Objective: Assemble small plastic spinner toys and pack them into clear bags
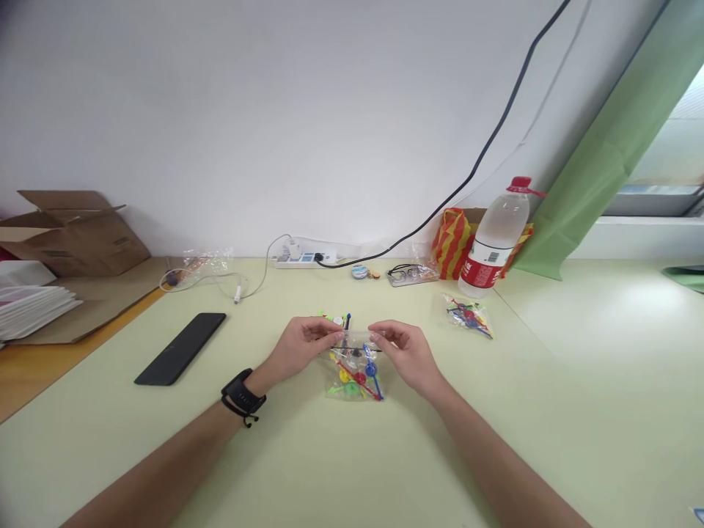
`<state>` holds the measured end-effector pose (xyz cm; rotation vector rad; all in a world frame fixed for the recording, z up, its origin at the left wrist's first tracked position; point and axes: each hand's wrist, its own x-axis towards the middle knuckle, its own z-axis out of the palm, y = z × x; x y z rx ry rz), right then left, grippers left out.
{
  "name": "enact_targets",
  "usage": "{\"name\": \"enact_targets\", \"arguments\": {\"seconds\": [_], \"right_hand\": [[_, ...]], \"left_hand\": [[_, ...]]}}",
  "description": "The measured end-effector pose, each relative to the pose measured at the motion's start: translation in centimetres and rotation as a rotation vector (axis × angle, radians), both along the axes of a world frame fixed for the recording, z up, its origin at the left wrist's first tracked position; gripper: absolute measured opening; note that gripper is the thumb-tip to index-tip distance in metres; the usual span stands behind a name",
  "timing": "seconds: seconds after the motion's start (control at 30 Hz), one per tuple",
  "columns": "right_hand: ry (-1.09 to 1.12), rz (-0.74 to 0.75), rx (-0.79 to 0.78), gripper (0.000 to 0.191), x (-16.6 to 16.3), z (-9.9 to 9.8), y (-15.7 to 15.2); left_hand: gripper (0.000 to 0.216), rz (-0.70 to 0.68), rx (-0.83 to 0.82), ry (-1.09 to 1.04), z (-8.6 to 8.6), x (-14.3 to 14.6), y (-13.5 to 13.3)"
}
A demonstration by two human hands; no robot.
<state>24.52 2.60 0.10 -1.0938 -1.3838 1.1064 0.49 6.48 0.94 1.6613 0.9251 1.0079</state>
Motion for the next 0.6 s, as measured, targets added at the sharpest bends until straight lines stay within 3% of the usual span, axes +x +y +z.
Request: {"name": "enact_targets", "arguments": {"seconds": [0.1, 0.33, 0.6], "right_hand": [[-0.043, 0.001, 0.039, 0.027, -0.05, 0.01, 0.07], [0.029, -0.009, 0.028, 0.023, 0.26, 0.29, 0.21], [0.036, -0.039, -0.008, 0.018, 0.46, 0.68, -0.05]], "left_hand": [[0.022, 0.003, 0.038, 0.026, -0.14, -0.11, 0.19], [0.025, -0.011, -0.069, -0.105, -0.39, -0.17, 0.53], [0.02, 0.007, -0.107, -0.113, 0.09, -0.34, 0.22]]}}
